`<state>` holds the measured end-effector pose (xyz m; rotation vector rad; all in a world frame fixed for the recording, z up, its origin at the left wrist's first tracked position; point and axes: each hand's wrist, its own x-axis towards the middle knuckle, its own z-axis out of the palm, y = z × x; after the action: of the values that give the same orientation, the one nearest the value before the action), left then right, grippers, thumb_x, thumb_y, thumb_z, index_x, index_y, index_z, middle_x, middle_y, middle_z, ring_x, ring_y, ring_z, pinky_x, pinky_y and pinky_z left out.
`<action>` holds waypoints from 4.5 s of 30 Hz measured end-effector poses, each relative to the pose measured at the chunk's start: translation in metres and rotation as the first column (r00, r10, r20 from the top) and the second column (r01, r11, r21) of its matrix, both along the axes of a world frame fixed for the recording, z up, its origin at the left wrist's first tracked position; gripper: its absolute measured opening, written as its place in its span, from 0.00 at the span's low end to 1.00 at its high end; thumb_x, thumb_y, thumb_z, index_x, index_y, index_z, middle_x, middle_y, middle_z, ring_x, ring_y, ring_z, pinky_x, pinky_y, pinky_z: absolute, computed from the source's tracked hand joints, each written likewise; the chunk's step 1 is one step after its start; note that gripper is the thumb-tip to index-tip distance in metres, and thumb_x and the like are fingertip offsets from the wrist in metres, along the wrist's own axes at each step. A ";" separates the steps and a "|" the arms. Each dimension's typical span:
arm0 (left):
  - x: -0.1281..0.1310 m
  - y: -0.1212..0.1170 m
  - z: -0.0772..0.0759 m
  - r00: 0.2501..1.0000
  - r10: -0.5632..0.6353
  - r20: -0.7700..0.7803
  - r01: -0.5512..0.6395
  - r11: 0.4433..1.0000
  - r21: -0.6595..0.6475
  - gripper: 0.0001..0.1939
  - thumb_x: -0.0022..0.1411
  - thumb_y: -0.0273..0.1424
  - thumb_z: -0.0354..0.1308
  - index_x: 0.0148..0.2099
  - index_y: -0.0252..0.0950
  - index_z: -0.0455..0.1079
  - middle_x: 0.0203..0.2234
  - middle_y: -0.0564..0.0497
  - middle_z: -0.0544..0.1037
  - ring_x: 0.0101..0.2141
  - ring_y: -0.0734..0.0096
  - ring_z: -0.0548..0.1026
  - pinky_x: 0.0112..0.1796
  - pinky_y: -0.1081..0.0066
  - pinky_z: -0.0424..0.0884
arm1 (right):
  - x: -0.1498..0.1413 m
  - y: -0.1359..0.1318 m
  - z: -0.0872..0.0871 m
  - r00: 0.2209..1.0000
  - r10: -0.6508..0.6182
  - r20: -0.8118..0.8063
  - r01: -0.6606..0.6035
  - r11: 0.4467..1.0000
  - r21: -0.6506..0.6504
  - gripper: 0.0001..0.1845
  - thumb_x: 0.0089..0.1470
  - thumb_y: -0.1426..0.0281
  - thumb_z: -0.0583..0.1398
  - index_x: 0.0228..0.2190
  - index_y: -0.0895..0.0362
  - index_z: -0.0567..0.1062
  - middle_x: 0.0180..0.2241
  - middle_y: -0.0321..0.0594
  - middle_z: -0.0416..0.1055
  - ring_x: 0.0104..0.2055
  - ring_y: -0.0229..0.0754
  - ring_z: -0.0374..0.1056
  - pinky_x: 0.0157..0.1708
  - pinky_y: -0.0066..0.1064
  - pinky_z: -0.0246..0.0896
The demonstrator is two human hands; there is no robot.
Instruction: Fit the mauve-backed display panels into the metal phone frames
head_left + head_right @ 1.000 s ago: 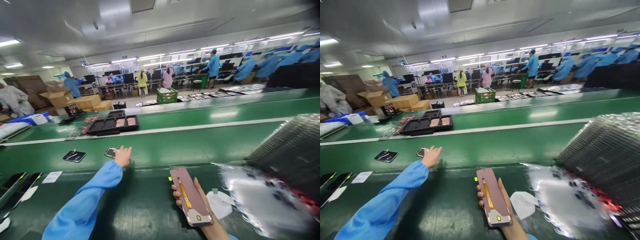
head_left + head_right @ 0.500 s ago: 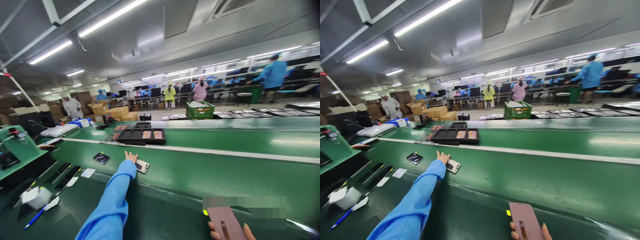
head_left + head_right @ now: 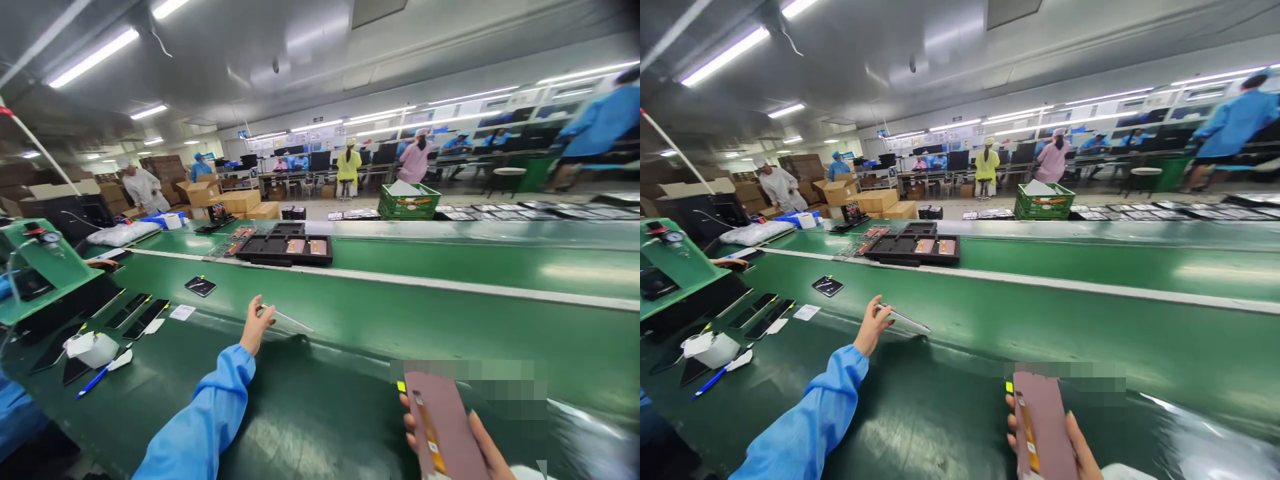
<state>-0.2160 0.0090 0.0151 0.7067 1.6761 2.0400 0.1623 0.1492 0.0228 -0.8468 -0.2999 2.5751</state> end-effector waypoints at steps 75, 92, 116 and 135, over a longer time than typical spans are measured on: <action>0.183 -0.037 0.034 0.523 -0.841 -0.138 0.838 0.478 0.264 0.41 0.59 0.27 0.63 0.70 0.52 0.51 0.65 0.46 0.56 0.64 0.64 0.57 0.62 0.68 0.55 | -0.004 -0.084 0.048 0.925 -0.349 0.149 -0.372 -0.755 0.540 0.37 0.58 0.58 0.61 0.62 0.59 0.56 0.62 0.50 0.53 0.65 0.42 0.51 0.61 0.32 0.55; 0.182 -0.039 0.033 0.490 -0.856 -0.166 0.851 0.428 0.306 0.43 0.58 0.24 0.63 0.70 0.51 0.50 0.65 0.45 0.55 0.64 0.65 0.56 0.62 0.69 0.52 | -0.001 -0.086 0.053 0.938 -0.298 0.177 -0.345 -0.760 0.551 0.37 0.58 0.62 0.62 0.62 0.61 0.55 0.62 0.52 0.52 0.65 0.46 0.49 0.61 0.39 0.56; 0.167 -0.032 0.032 0.508 -0.774 0.379 0.631 0.633 0.448 0.21 0.72 0.36 0.46 0.64 0.44 0.63 0.55 0.43 0.70 0.47 0.60 0.75 0.42 0.60 0.76 | 0.008 -0.078 0.041 0.939 -0.204 0.277 -0.324 -0.258 0.910 0.34 0.66 0.54 0.49 0.67 0.55 0.52 0.61 0.48 0.59 0.62 0.43 0.58 0.60 0.38 0.57; 0.190 -0.037 0.036 0.578 -0.814 0.061 0.806 0.558 -0.198 0.22 0.61 0.43 0.60 0.43 0.24 0.71 0.34 0.43 0.72 0.30 0.77 0.68 0.31 0.76 0.68 | 0.006 -0.073 0.023 0.948 -0.147 0.282 -0.230 0.292 0.928 0.21 0.66 0.58 0.52 0.49 0.62 0.70 0.44 0.47 0.74 0.37 0.41 0.74 0.43 0.33 0.69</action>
<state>-0.0259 -0.0284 0.0516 1.1751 1.1754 1.1596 0.1686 0.0758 0.0459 -0.6924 -1.7902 1.6478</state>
